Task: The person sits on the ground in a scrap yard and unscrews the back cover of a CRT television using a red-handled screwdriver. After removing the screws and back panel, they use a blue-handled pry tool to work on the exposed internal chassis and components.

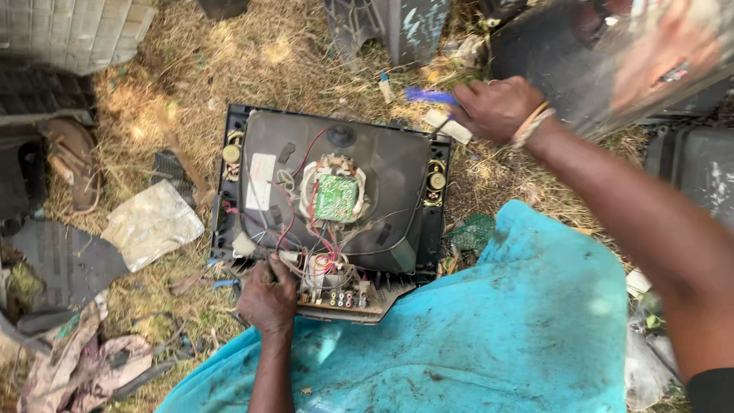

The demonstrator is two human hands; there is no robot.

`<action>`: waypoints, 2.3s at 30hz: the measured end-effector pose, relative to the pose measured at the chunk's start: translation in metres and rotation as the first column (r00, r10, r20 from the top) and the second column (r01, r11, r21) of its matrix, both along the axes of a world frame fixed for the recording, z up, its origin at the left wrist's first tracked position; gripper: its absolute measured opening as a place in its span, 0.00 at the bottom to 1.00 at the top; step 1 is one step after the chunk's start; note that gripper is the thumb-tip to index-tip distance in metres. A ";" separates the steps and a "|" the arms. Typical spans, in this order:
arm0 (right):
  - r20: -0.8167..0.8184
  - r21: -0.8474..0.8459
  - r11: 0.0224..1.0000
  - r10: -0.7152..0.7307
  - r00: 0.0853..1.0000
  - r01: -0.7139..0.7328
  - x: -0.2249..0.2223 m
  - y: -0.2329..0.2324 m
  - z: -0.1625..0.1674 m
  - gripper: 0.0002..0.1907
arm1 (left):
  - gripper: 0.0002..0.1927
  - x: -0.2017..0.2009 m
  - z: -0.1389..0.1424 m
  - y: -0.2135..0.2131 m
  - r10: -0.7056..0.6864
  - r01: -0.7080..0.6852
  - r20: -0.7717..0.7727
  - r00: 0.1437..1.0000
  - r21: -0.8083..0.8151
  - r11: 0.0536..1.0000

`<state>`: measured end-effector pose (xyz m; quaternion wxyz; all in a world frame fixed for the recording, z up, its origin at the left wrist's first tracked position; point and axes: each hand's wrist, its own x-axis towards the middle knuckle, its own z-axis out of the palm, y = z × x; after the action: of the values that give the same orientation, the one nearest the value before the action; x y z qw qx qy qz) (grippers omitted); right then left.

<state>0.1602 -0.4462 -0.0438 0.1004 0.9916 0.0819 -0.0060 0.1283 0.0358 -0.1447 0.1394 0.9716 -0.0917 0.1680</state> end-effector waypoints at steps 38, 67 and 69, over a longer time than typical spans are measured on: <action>-0.266 0.913 -0.399 -0.421 0.867 0.087 0.029 -0.031 -0.084 0.09 | 0.11 0.007 0.012 0.006 -0.001 -0.024 -0.126 0.992 -0.201 0.979; -0.134 0.296 0.924 -0.213 0.968 0.244 0.052 -0.055 -0.064 0.13 | 0.15 0.003 0.014 0.008 -0.008 -0.022 -0.169 0.986 -0.179 0.984; 0.181 0.376 0.908 -0.269 0.946 0.186 0.036 -0.038 -0.077 0.24 | 0.12 0.004 0.014 0.007 -0.023 -0.002 -0.130 0.991 -0.193 0.981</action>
<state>0.1965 -0.4846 -0.1211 -0.0722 0.9900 -0.0473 0.1113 0.1320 0.0430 -0.1304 0.2394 0.9620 -0.0708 0.1110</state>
